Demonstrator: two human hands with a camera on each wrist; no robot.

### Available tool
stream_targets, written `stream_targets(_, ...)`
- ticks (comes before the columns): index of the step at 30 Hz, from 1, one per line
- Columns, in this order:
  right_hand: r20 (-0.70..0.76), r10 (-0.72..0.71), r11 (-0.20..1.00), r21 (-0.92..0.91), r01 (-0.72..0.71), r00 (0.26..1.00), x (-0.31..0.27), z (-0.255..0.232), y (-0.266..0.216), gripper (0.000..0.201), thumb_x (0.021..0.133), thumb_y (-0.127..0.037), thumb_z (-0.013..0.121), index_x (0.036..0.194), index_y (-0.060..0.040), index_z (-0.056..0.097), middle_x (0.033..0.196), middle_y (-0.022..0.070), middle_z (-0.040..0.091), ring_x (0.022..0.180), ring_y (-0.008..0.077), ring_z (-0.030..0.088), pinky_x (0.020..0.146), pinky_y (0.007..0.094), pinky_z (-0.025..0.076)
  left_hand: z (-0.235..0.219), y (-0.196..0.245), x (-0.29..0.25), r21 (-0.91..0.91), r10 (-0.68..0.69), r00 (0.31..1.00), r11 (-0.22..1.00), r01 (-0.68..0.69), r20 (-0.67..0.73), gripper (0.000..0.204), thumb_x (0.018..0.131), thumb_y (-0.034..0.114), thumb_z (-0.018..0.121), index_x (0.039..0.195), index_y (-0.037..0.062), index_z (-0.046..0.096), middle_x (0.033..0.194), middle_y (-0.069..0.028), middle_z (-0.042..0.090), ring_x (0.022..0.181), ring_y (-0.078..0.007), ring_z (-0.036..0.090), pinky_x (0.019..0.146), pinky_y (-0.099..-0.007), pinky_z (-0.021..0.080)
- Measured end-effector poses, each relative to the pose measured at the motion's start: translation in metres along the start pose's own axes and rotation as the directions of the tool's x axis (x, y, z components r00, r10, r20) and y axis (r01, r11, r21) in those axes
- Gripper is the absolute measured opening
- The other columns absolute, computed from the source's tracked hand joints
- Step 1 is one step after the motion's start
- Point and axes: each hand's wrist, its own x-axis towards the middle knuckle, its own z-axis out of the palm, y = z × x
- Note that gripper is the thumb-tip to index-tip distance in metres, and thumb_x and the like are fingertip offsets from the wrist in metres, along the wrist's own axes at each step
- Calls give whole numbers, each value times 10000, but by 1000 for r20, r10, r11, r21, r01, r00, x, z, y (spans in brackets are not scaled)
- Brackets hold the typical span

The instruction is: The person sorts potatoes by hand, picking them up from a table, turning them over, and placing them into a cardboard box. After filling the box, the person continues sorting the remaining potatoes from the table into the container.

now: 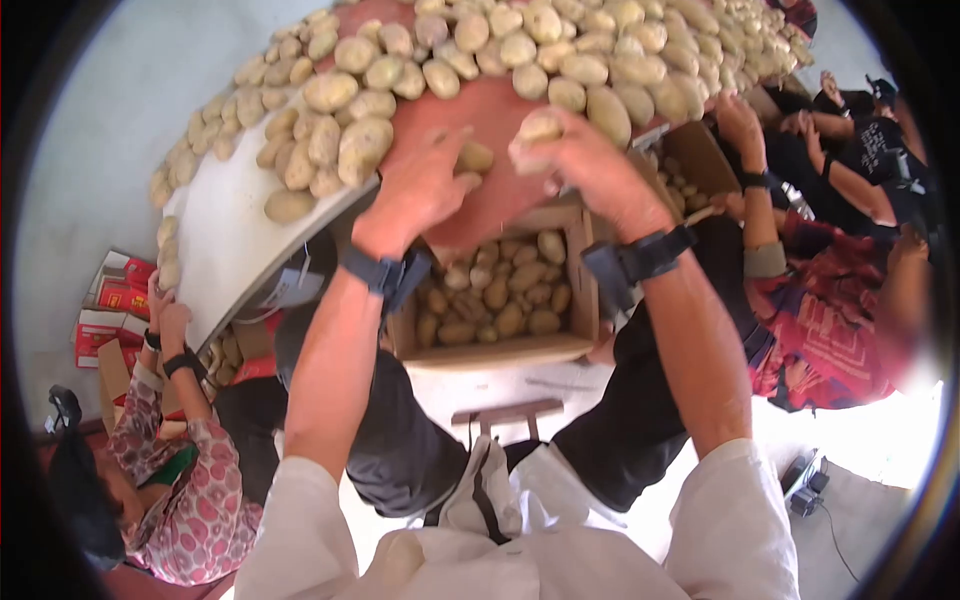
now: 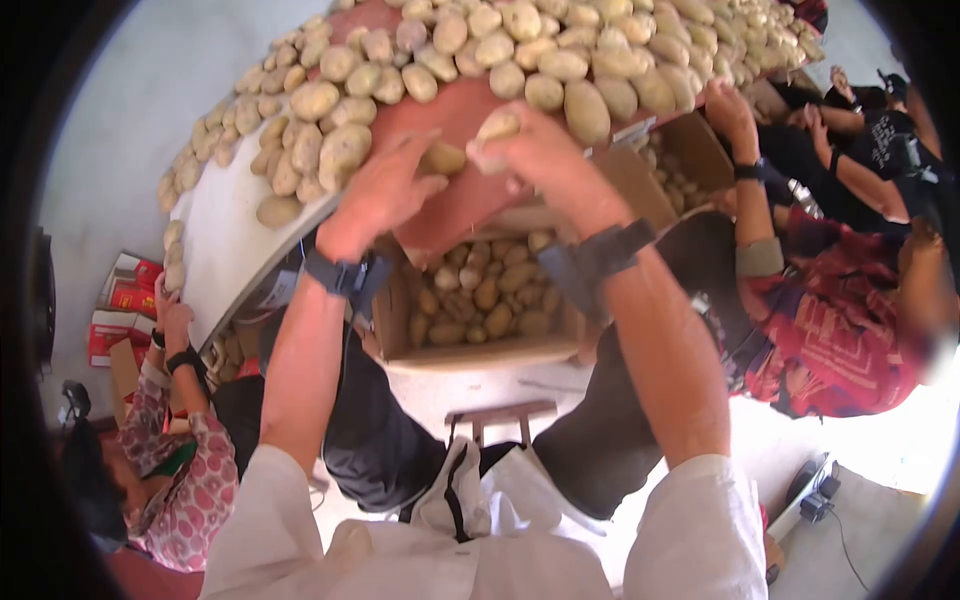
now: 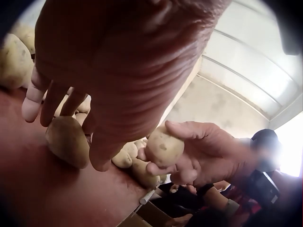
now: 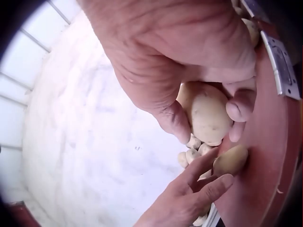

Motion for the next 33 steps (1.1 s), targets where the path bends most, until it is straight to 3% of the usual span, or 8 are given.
stream_targets(2,-108,-20,996,-89,11,994,-20,1,-13,345,914,-333,753,1155,-126,618,929,-33,661,796,54,606,551,218,398,8,3,10,34,-64,995,997,62,73,538,913,302,724,1390,107,568,1308,-164,573,1168,-393,612,957,-498,509)
stream_targets(7,-71,13,990,-140,-23,997,-55,-8,-17,413,917,-460,732,1133,-121,640,897,-42,647,712,36,583,537,206,304,17,10,28,172,-188,972,972,162,143,419,902,348,750,1265,178,628,1264,-158,580,1155,-379,618,938,-477,518)
stream_targets(10,-30,80,982,-169,-84,996,-63,-10,-11,389,917,-442,729,1109,-117,638,891,-38,643,674,38,576,526,202,284,22,14,35,326,-232,958,930,168,169,474,915,381,724,1300,128,609,1304,-143,587,1162,-369,628,937,-462,525)
stream_targets(16,188,250,906,-390,-162,950,-72,-25,3,363,906,-371,738,1116,-97,625,889,-1,634,714,83,591,559,213,370,30,10,42,347,-295,931,914,209,217,448,894,422,696,1222,122,646,1235,-153,635,1141,-380,636,918,-488,526)
stream_targets(19,307,216,945,-305,-119,927,-69,-22,39,438,861,-322,775,1130,-22,604,967,65,629,846,174,610,697,324,511,31,12,38,328,-326,917,913,242,231,464,881,442,686,1204,111,658,1231,-150,645,1114,-377,651,912,-486,529)
stream_targets(27,246,435,822,-502,-270,866,-58,8,65,494,827,-288,769,1173,24,605,1026,150,653,848,228,673,698,360,535,25,7,33,299,-299,921,928,221,249,471,878,415,695,1212,84,668,1202,-168,672,1088,-374,665,908,-477,537)
stream_targets(29,128,408,771,-579,-266,904,-45,14,80,481,846,-270,753,1180,46,609,983,174,672,772,265,701,689,383,542,23,9,31,278,-290,922,936,217,256,449,877,383,700,1201,73,683,1179,-186,687,1088,-373,671,912,-472,544)
stream_targets(33,108,282,795,-582,-169,953,-43,17,64,460,881,-243,727,1208,60,611,928,177,685,698,264,704,694,389,551,19,12,26,262,-281,933,939,221,223,429,887,385,679,1165,58,696,1149,-180,702,1065,-367,681,898,-477,547)
